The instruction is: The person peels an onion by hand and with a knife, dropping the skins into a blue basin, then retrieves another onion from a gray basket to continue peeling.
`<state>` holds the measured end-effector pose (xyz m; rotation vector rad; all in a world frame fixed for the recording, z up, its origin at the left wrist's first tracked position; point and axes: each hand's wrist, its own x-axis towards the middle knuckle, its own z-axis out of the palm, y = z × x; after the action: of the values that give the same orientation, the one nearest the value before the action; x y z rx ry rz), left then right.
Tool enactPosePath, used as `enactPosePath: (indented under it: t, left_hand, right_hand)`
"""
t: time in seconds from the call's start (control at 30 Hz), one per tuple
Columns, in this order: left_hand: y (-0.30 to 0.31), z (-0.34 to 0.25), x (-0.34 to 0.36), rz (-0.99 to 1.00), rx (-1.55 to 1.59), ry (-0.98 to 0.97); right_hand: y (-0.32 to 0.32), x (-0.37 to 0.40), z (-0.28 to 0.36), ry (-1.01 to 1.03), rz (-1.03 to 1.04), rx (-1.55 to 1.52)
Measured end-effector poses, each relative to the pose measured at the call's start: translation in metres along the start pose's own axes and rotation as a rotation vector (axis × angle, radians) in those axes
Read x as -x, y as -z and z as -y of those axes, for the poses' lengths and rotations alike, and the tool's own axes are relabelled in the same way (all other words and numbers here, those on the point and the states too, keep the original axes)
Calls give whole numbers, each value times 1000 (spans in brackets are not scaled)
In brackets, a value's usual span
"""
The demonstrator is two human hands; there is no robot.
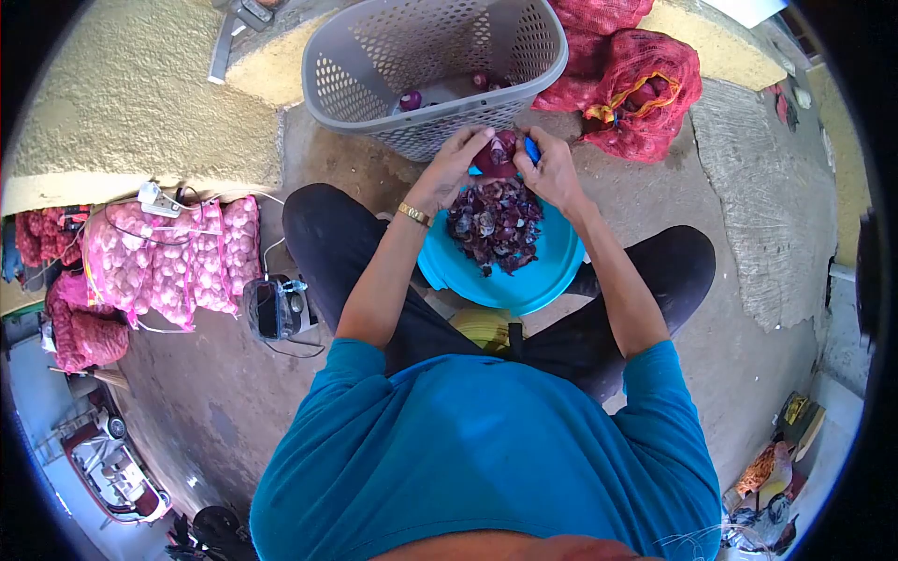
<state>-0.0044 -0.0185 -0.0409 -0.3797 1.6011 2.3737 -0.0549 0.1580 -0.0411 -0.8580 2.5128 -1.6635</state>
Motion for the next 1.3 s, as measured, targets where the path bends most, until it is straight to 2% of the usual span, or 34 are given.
enactPosePath:
  t: [0.03,0.1,0.2,0.33,0.4,0.43,0.5,0.63,0.73,0.8,0.93,1.0,1.03,1.1,1.13,1.2,1.23,1.27,1.3]
  left_hand:
    - [0,-3,1,-2,1,-1]
    - [3,-13,3,172,-28,52]
    - [5,-12,7,215,-30,27]
    - [6,-10,7,175,-135,45]
    - [9,-3,3,204,-278,-95]
    - [7,-1,4,204,-276,-96]
    - [4,3,8,192,-280,-103]
    - [6,7,7,219,-224,-81]
    - [3,6,7,181,-172,-74]
    - [-2,4,9,188,-132,-92]
    - [-14,1,13,181,-104,-182]
    - [-7,-4,13,149,-189,-207]
    - [-2,-6,14,146,-190,-204]
    - [7,-14,12,84,-277,-300]
    - [10,-17,10,36,-310,-396]
    - [11,-25,14,-3,-261,-451]
    - [8,-31,17,-41,-208,-505]
    - [5,-36,23,-23,-81,-422]
    - [7,-37,22,-22,-82,-420]
  right_hand:
    - [1,0,5,1,2,0]
    - [6,-2,15,-128,80,-116]
    - [7,-2,9,-166,161,-153]
    - [8,-4,-6,-121,239,-154]
    - [14,-3,-4,-174,355,-193]
    - [14,-3,-8,-174,356,-191]
    - [11,-1,-16,-21,361,-42]
    - [8,2,-18,-75,373,-1]
    - [2,2,-17,17,295,95]
    - [-1,2,-17,-40,87,-27]
    - [9,-5,-21,-106,126,-10]
    - [4,-2,-18,-242,-6,-209]
    - [5,-1,-16,-243,-4,-212]
    - [12,-2,-9,-416,-29,-361]
    - [18,-2,-5,-414,-28,-363]
    - [28,3,-1,-274,233,-1]
    - [26,8,1,-274,232,-1]
    - [23,15,2,-266,275,0]
    - [21,19,3,-257,318,3]
